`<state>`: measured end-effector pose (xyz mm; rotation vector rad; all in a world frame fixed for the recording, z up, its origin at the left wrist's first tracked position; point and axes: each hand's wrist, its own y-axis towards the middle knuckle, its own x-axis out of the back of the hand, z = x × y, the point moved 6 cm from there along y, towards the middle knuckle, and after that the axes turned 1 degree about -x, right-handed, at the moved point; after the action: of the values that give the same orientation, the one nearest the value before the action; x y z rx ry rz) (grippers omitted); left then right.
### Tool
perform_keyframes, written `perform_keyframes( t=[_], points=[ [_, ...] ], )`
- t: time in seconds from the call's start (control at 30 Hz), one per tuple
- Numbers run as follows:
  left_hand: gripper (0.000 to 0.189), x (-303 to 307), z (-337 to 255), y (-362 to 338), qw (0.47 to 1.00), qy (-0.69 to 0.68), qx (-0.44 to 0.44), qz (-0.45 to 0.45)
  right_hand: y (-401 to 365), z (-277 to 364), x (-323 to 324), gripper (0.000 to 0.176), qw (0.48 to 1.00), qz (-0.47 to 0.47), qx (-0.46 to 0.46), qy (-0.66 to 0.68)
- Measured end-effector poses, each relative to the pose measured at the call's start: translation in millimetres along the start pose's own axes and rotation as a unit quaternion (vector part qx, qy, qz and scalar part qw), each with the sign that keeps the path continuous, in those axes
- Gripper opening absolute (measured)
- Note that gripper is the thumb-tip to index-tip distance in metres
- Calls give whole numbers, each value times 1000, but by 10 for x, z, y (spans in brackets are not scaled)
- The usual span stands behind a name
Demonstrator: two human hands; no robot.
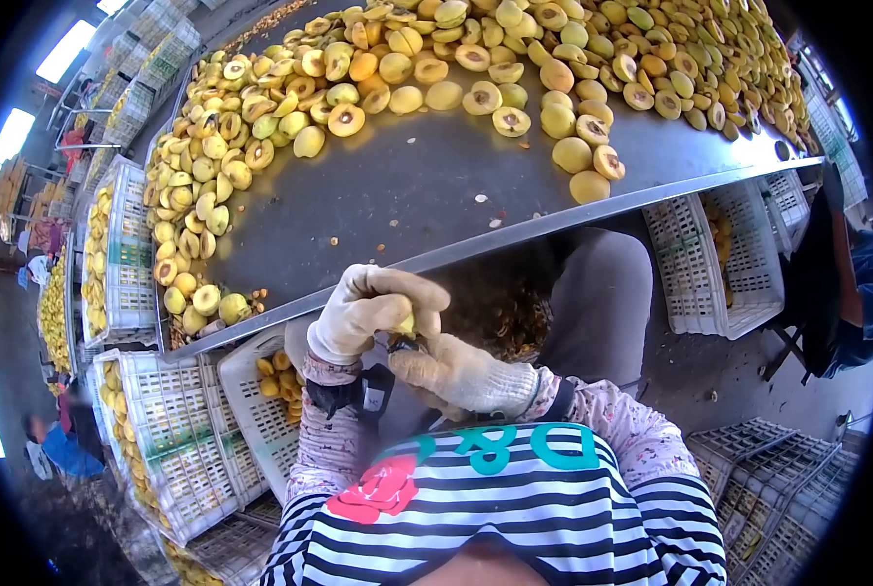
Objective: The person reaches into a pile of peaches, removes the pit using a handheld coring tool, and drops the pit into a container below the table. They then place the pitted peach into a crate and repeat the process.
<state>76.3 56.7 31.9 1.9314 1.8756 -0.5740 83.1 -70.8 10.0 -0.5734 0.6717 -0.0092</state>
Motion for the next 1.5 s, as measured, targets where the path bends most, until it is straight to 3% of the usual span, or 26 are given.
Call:
perform_keyframes(
  t=[0.03,0.17,0.23,0.3,0.33,0.4,0.47,0.53,0.57,0.6,0.63,0.67,0.73,0.8,0.87,0.93,1.0,1.07,1.13,1.2,1.27,1.3,1.37,1.47,1.5],
  points=[
    [30,-9,-5,-9,1000,-16,-2,0,10,19,-12,37,999,-33,14,-24],
    [33,111,78,-67,992,-113,-59,16,112,-131,-104,42,975,130,-25,179],
    [38,162,150,-47,981,-142,-126,38,196,-247,-169,45,902,275,-59,328],
    [40,188,228,-38,954,-207,-215,5,250,-290,-227,51,808,384,-73,440],
    [41,189,267,-51,936,-237,-258,-15,252,-284,-247,51,800,386,-65,454],
    [35,281,538,-120,896,-371,-202,-137,100,-128,-382,53,794,494,-22,353],
    [35,311,447,-410,896,-291,-219,-256,129,-125,-243,55,830,392,-31,397],
    [35,336,201,-828,906,-121,-214,-345,152,-268,-74,54,886,330,-62,321],
    [31,352,61,-1062,886,-14,-243,-394,150,-363,67,52,948,221,-47,225],
    [26,324,-126,-1286,859,115,-172,-468,148,-372,191,53,982,82,-61,155],
    [21,400,-281,-1455,812,319,28,-489,168,-345,262,53,980,62,-57,179],
    [20,469,-428,-1571,639,717,25,-277,183,-303,341,53,977,41,-49,202],
    [20,219,-785,-1383,721,608,47,-330,169,-211,475,52,979,-19,27,203],
    [21,231,-1079,-1150,787,422,-15,-449,79,-138,513,49,972,-29,40,231],
    [23,409,-1311,-660,752,482,-65,-445,-35,-91,618,47,974,-68,58,210],
    [22,1007,-1351,-332,786,413,-82,-452,-184,-79,748,46,967,-64,83,232],
    [23,1404,-1428,-65,775,369,-58,-510,-404,-13,884,44,961,-89,126,229],
    [28,1901,-1433,143,791,361,-61,-490,-735,205,994,39,952,-97,174,232],
    [32,2330,-1409,264,779,362,-45,-510,-1141,529,1186,35,918,-190,239,253],
    [35,2725,-1396,264,742,408,-89,-524,-1498,847,1543,31,879,-266,313,241],
    [34,3099,-1448,157,697,461,-161,-525,-1582,1125,2065,31,862,-271,354,241],
    [36,3095,-1484,93,664,484,-167,-545,-1563,1305,2330,29,860,-321,349,190],
    [48,3570,-1590,-164,479,671,-161,-542,-1507,1653,2895,25,830,-438,337,81],
    [65,3616,-1664,-485,201,755,-40,-623,-1340,2154,3458,26,785,-530,320,-13],
    [67,3336,-1808,-468,238,701,50,-671,-1272,2239,3745,29,785,-530,322,-5]
  ],
)
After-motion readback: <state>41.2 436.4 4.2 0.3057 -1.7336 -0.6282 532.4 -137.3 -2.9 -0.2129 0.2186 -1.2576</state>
